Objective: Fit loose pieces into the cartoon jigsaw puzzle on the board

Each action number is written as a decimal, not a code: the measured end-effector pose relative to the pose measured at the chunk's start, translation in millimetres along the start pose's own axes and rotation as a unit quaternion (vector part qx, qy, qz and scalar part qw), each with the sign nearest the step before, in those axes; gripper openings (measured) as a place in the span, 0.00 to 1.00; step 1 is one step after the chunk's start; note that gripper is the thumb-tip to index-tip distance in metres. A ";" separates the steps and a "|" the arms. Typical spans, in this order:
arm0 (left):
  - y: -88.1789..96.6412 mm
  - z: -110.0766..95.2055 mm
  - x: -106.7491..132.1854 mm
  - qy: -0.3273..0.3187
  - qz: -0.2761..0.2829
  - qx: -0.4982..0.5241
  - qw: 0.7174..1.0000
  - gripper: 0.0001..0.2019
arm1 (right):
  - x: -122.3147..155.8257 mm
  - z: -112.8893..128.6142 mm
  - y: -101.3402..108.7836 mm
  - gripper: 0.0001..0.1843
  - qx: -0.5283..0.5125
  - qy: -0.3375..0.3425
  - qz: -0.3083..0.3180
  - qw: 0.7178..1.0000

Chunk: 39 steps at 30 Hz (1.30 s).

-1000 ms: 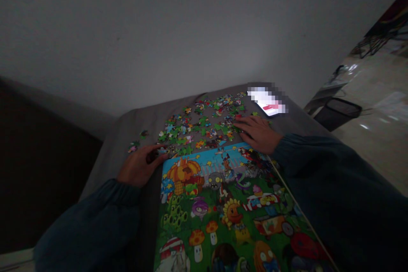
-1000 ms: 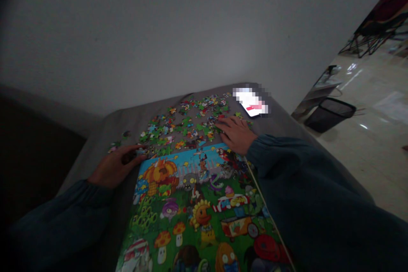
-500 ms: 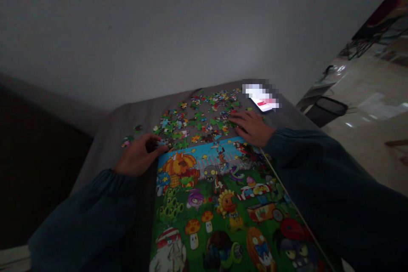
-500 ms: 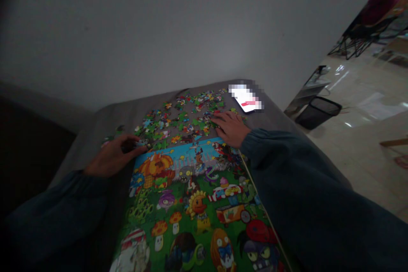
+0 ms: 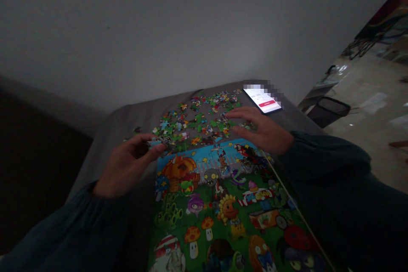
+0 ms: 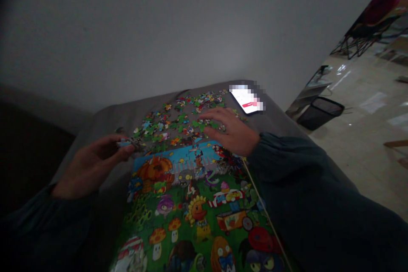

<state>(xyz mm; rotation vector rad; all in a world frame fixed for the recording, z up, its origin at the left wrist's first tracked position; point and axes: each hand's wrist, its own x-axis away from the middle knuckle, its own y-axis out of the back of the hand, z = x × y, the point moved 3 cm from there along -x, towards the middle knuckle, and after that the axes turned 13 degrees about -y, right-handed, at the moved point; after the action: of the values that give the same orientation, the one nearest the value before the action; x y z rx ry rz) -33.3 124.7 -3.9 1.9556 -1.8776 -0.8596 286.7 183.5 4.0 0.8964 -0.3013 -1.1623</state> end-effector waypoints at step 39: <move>-53.4 -6.6 31.3 0.016 0.133 0.180 0.975 0.22 | 24.8 39.9 -59.2 0.02 -0.142 -0.086 0.206 0.964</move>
<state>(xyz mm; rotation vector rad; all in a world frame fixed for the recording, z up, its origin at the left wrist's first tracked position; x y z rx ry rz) 12.3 98.4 -37.1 1.8245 -2.3374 -0.4307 232.3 137.0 -20.5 0.4522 -0.4286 -0.8679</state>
